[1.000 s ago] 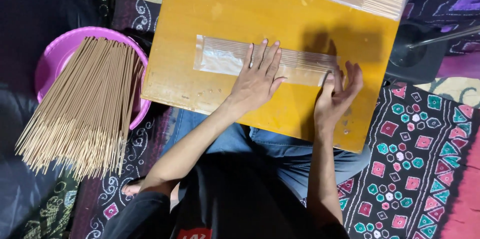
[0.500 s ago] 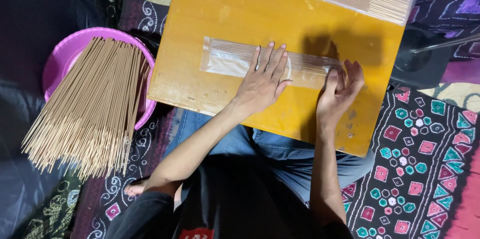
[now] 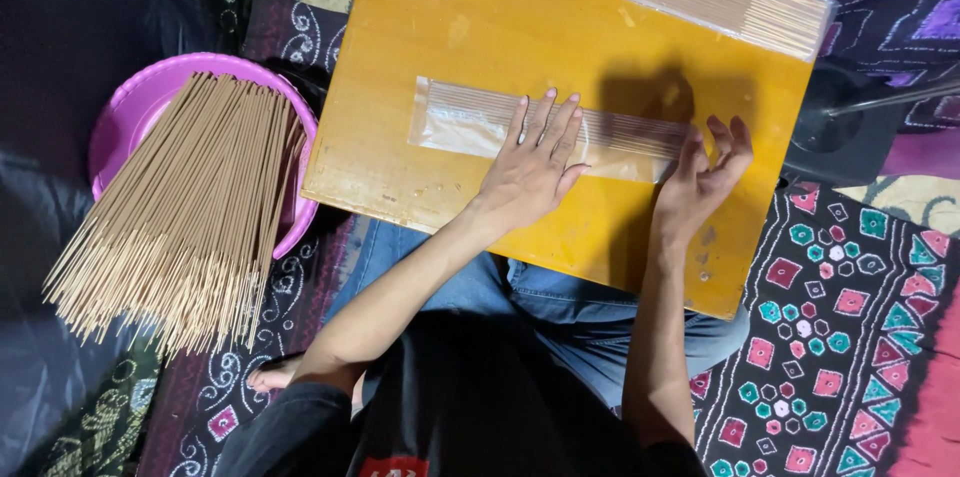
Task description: The person packs bundles of incense sticks into clear plastic sleeves on a low table while sitting on the floor.
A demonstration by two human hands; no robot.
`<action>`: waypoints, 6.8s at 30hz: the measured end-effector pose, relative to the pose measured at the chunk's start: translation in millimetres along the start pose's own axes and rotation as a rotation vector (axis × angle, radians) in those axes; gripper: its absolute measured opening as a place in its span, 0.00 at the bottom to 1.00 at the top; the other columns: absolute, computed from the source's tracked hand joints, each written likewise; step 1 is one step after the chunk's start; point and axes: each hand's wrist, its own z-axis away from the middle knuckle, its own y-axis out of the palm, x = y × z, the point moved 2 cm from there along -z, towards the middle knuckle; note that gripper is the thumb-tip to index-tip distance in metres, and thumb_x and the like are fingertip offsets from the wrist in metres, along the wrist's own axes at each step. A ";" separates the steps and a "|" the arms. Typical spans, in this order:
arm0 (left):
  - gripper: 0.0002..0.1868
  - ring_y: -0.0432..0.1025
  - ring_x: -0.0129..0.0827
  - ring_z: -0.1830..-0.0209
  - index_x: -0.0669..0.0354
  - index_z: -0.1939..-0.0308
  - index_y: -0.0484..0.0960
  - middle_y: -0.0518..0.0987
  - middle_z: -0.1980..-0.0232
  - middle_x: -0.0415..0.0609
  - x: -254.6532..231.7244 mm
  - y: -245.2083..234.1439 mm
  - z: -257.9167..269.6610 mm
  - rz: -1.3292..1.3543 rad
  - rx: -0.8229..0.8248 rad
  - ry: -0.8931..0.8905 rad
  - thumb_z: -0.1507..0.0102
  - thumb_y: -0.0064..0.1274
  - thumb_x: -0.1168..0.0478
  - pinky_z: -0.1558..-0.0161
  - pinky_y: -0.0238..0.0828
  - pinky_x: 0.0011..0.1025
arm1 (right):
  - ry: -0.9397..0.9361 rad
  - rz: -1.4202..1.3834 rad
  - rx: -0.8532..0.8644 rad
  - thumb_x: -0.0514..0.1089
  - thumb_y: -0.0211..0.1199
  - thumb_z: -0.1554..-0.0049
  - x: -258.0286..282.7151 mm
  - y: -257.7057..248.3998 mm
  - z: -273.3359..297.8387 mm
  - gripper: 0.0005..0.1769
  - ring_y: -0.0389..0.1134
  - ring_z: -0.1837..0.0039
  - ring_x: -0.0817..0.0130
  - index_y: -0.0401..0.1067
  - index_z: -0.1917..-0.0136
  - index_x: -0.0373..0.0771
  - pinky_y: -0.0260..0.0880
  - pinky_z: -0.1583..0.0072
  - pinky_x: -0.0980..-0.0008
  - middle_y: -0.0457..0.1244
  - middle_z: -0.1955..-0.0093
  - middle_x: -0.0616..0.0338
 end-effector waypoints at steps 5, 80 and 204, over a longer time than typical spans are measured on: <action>0.36 0.35 0.54 0.15 0.67 0.21 0.54 0.47 0.16 0.59 0.1 -1.5 -0.9 0.007 -0.009 -0.003 0.25 0.37 0.45 0.20 0.21 0.57 | -0.040 0.030 -0.004 0.44 0.59 0.27 6.1 0.6 0.1 0.22 0.62 0.28 0.49 0.53 0.25 0.44 0.59 0.27 0.45 0.55 0.32 0.45; 0.11 0.69 0.44 0.48 0.54 0.52 0.79 0.70 0.55 0.47 47.7 -34.8 46.0 -0.027 -0.492 -0.083 0.33 0.52 0.54 0.45 0.61 0.43 | -0.804 0.742 0.410 0.41 0.66 0.41 59.6 105.4 66.0 0.06 0.66 0.48 0.60 0.78 0.49 0.46 0.66 0.49 0.62 0.61 0.54 0.61; 0.15 0.71 0.41 0.50 0.52 0.47 0.82 0.76 0.52 0.44 277.4 -147.3 356.4 -0.413 -0.305 -1.024 0.36 0.58 0.53 0.53 0.66 0.37 | -1.017 0.269 1.577 0.41 0.59 0.35 119.7 500.9 219.3 0.13 0.66 0.34 0.49 0.76 0.38 0.43 0.68 0.37 0.54 0.66 0.36 0.54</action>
